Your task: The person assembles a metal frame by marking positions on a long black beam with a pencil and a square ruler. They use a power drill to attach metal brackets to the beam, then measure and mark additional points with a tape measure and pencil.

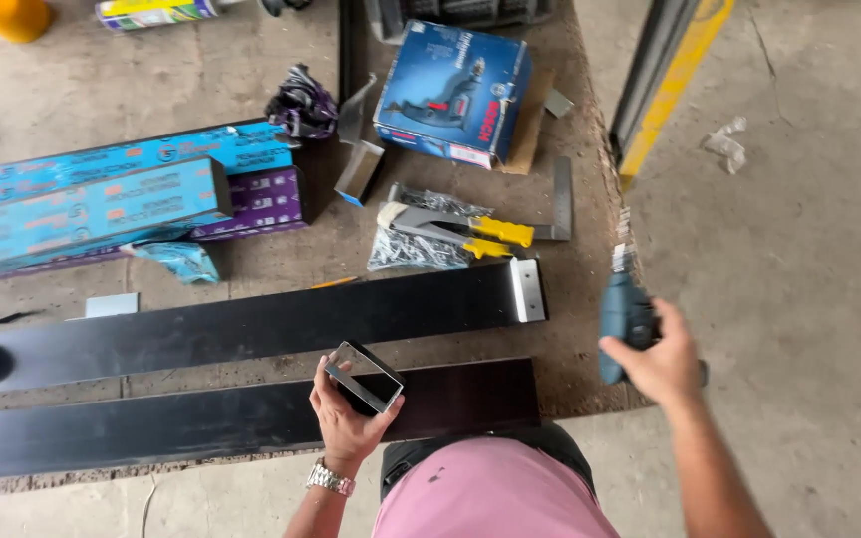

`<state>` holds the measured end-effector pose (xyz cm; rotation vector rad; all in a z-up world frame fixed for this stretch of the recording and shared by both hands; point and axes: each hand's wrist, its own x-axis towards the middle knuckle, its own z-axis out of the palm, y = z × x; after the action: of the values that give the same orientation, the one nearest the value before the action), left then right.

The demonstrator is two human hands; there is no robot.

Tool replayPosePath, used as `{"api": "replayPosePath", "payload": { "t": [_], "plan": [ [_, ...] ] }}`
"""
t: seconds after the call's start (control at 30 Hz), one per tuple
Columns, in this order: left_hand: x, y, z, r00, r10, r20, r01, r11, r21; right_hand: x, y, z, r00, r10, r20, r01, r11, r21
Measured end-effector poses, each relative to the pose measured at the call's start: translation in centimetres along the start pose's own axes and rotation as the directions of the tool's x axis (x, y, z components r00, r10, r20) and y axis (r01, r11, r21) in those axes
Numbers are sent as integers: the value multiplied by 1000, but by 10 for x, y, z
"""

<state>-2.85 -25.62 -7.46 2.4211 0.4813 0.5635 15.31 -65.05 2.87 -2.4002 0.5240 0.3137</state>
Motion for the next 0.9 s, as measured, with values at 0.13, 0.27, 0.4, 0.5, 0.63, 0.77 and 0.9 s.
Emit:
{"api": "replayPosePath", "payload": {
  "t": [0.13,0.27,0.4,0.5,0.63,0.77,0.9],
  "plan": [
    [9,-18,-19,987,115,-116,-93,979,180,21,-1,70,977,-185,106,196,975,-108],
    [4,-37,-23,974,85,-211,-39,976,212,29,-62,72,839,-544,17,544,839,3],
    [4,-33,-23,968,71,-242,-26,983,183,31,-145,70,857,-189,480,281,951,-129],
    [-4,-40,-19,957,-4,-291,55,984,167,45,-85,103,773,-522,360,606,776,-176],
    [6,-28,-22,959,-2,-284,67,973,220,7,-51,111,767,-510,389,624,735,-265],
    [9,-24,-26,966,10,-260,44,979,201,-3,-68,122,799,-528,288,598,649,-469],
    [11,-24,-25,981,-15,-194,56,977,205,9,-135,146,816,-435,381,566,471,-677]
  ]
}}
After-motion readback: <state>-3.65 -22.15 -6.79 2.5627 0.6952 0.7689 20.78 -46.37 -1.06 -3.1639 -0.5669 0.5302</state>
